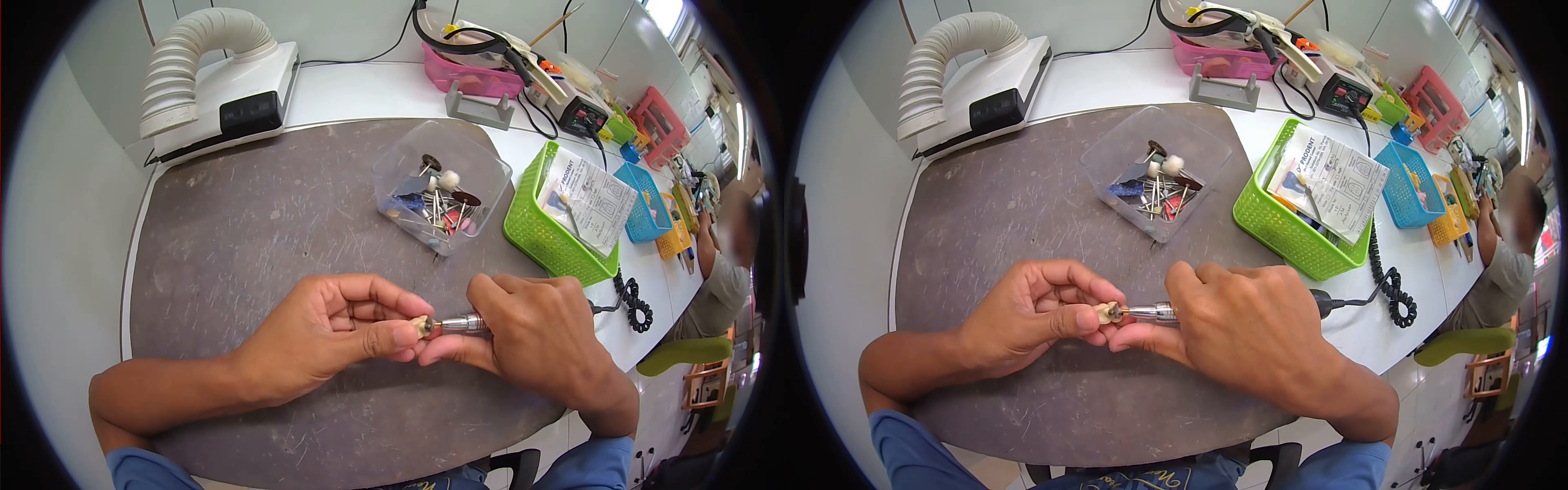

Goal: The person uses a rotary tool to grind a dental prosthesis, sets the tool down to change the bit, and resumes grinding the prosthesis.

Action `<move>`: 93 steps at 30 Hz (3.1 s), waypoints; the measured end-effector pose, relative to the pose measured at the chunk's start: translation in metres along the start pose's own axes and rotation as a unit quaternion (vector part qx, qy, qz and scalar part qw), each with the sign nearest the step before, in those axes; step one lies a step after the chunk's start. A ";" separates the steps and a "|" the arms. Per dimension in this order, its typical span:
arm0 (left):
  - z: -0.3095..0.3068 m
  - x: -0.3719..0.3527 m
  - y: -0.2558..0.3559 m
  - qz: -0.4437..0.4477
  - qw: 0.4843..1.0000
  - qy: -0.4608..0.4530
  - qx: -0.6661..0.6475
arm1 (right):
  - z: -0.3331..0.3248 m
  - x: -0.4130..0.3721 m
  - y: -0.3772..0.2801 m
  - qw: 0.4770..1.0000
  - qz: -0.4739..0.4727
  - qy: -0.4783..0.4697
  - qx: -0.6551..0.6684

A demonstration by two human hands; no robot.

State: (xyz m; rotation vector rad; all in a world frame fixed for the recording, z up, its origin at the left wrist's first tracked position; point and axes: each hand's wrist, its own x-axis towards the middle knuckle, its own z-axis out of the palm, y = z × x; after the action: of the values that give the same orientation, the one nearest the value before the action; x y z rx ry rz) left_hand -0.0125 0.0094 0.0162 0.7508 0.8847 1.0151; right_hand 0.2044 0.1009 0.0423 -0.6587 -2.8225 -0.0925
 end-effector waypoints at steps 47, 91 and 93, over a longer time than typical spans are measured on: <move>-0.001 0.001 0.000 0.002 1.000 -0.008 0.004 | -0.004 -0.001 -0.003 0.999 0.033 -0.033 0.010; 0.001 0.001 0.000 0.011 1.000 0.002 0.018 | 0.000 0.001 0.000 1.000 -0.007 0.001 0.011; 0.001 0.001 0.000 0.012 1.000 0.001 0.020 | 0.000 0.000 0.001 1.000 -0.007 0.000 0.012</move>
State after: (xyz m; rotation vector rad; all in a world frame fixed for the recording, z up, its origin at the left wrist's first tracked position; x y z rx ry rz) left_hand -0.0113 0.0103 0.0161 0.7958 0.9015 1.0218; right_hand 0.2042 0.1016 0.0423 -0.6332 -2.8239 -0.0618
